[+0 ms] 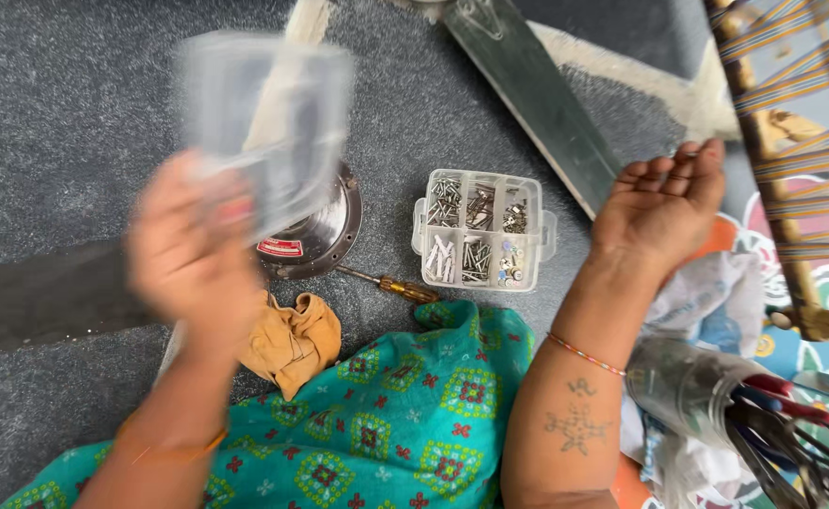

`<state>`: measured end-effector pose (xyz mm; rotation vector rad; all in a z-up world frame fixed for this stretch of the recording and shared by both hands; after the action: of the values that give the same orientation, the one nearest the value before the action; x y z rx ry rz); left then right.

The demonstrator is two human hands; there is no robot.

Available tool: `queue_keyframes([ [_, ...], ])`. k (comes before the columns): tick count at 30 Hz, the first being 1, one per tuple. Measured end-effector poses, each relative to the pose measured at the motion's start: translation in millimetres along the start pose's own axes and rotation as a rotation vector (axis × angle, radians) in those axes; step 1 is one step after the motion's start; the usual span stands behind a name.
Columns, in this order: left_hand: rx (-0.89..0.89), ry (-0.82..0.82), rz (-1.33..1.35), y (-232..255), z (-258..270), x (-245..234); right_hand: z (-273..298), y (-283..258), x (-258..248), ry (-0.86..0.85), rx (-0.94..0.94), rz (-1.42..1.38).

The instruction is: The person sits on the floor and works on a ceiling fan motor and blade. They open a compartmentalized plastic box, search through screws and fasteners, and attempt to fit a screw into the fan blade hub. The person handles the fan blade, motor hub, and multiple small hardware items.

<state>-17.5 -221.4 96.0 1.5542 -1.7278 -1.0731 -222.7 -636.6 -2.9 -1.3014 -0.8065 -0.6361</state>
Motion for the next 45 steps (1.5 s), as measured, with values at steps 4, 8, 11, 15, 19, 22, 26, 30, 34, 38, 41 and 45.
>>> queue_keyframes([
  [4, 0.134, -0.224, -0.136, -24, -6, 101, -4, 1, -8, 0.062, 0.011, -0.011],
  [8, 0.105, -0.267, -0.037, -79, -14, 159, -2, 11, -6, 0.065, 0.045, -0.007],
  [11, -0.133, -0.126, 0.205, -142, -16, 185, 2, 17, -3, 0.095, 0.059, 0.009],
  [15, -0.48, 0.013, 0.205, -217, -11, 197, 6, 24, 3, 0.086, 0.076, 0.029],
  [19, -0.543, -0.12, -0.33, -228, -2, 191, 6, 29, 3, 0.081, 0.094, 0.034],
  [22, -0.168, -0.166, -0.562, -187, -5, 187, 7, 30, 2, 0.097, 0.102, 0.036],
  [26, -0.028, -0.261, -0.436, -128, 22, 170, 9, 29, 7, 0.089, 0.103, 0.05],
  [30, -0.415, -0.36, -0.278, -115, 63, 156, 13, 28, 9, 0.103, 0.092, 0.051],
  [34, -0.552, -0.396, -0.293, -113, 97, 149, 14, 28, 12, 0.078, 0.106, 0.039],
  [38, -0.311, -0.407, -0.414, -110, 108, 153, 12, 26, 11, 0.075, 0.103, 0.043],
  [41, -0.395, -0.466, -0.515, -126, 110, 158, 10, 25, 13, 0.042, 0.122, 0.01],
  [45, -0.383, -0.493, -0.579, -133, 116, 164, 15, 36, 20, -0.103, 0.22, 0.228],
])
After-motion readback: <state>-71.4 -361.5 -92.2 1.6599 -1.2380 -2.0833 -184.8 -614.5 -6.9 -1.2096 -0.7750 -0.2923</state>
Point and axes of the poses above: each hand's wrist, its own z-axis away from the middle knuckle, its own x-axis out of the palm, y = z × x, the point moved 5 cm from there along -z, towards the middle knuckle, and after that the axes turned 4 degrees about -x, right-handed, at the moved point
